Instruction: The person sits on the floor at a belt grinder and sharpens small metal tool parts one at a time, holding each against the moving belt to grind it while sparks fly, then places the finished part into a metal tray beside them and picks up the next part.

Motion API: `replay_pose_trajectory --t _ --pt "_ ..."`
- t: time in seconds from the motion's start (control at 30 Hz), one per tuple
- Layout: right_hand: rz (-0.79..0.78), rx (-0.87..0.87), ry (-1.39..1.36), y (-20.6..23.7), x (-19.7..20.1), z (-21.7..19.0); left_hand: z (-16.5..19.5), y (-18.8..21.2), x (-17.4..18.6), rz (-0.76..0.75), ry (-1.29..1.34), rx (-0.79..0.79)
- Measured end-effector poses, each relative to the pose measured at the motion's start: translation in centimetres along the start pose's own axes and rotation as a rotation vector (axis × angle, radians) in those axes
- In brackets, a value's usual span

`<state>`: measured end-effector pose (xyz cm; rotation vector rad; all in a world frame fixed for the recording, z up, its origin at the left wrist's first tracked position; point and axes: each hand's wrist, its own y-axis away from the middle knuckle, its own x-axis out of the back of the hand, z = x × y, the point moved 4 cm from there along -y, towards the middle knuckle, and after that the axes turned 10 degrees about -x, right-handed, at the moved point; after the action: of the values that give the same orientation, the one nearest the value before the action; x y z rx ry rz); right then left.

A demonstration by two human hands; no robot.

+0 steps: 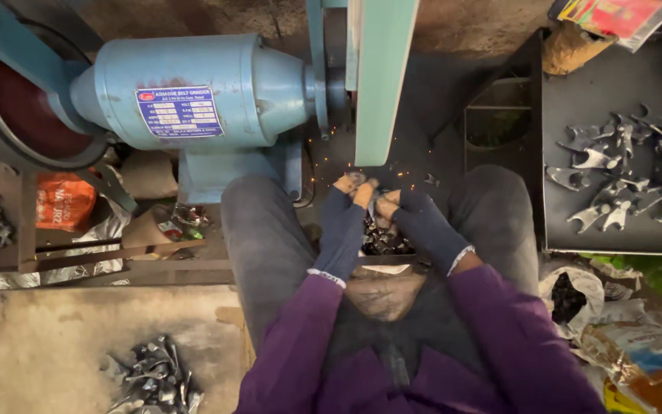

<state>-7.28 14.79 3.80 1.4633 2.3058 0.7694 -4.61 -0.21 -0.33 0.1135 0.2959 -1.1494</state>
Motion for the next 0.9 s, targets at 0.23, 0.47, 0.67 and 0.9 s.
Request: replay_pose_trajectory --t 0.23,0.47,0.67,0.9 --pt "0.075 0.108 -0.122 -2.0 2.7 0.7 0.4 -0.2 -5.6 -0.043 -0.165 0.158" --pt "0.023 0.152 -0.330 -0.5 -1.3 0.9 1.8 -1.2 -1.9 -0.140 -0.273 0.149" --pt "0.388 0.873 0.631 -0.2 -4.7 -0.2 2.1 -2.0 -0.3 0.000 -0.344 0.035" --pt "0.137 -0.014 -0.256 -5.1 0.8 1.3 0.6 -1.3 -1.9 0.024 -0.206 0.182"
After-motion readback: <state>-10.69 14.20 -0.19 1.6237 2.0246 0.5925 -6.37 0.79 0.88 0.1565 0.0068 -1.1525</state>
